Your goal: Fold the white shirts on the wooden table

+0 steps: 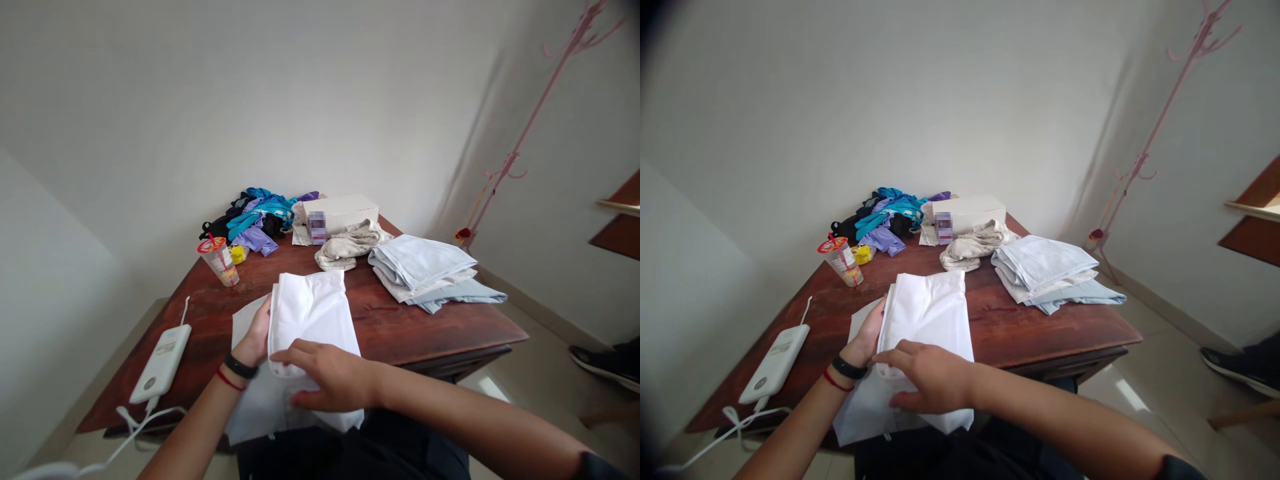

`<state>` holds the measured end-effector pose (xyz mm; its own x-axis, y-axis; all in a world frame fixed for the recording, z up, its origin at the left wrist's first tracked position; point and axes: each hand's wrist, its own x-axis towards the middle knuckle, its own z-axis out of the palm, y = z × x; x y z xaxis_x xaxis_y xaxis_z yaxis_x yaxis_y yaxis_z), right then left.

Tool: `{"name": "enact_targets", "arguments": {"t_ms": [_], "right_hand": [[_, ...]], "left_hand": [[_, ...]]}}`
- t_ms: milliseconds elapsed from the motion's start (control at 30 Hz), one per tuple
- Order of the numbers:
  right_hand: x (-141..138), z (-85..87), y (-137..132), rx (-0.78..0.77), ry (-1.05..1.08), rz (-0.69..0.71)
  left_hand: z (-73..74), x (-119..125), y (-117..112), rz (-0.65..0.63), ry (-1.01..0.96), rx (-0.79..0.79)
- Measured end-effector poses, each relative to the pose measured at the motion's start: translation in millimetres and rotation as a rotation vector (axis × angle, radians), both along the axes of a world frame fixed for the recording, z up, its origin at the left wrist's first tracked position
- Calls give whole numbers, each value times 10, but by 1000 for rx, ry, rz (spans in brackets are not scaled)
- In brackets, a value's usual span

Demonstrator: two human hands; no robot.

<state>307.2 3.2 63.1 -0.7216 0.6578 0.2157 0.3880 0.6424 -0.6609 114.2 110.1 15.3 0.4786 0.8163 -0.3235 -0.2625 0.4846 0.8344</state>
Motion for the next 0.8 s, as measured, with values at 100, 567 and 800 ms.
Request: {"name": "enact_targets", "arguments": {"t_ms": [100, 567, 800], "right_hand": [[116, -187, -171, 124, -29, -134], [17, -927, -660, 337, 73, -433], [-255, -388, -517, 241, -129, 5]], "left_hand": [[137, -6, -32, -9, 30, 34], [646, 245, -187, 121, 122, 336], [804, -568, -357, 302, 258, 368]]}}
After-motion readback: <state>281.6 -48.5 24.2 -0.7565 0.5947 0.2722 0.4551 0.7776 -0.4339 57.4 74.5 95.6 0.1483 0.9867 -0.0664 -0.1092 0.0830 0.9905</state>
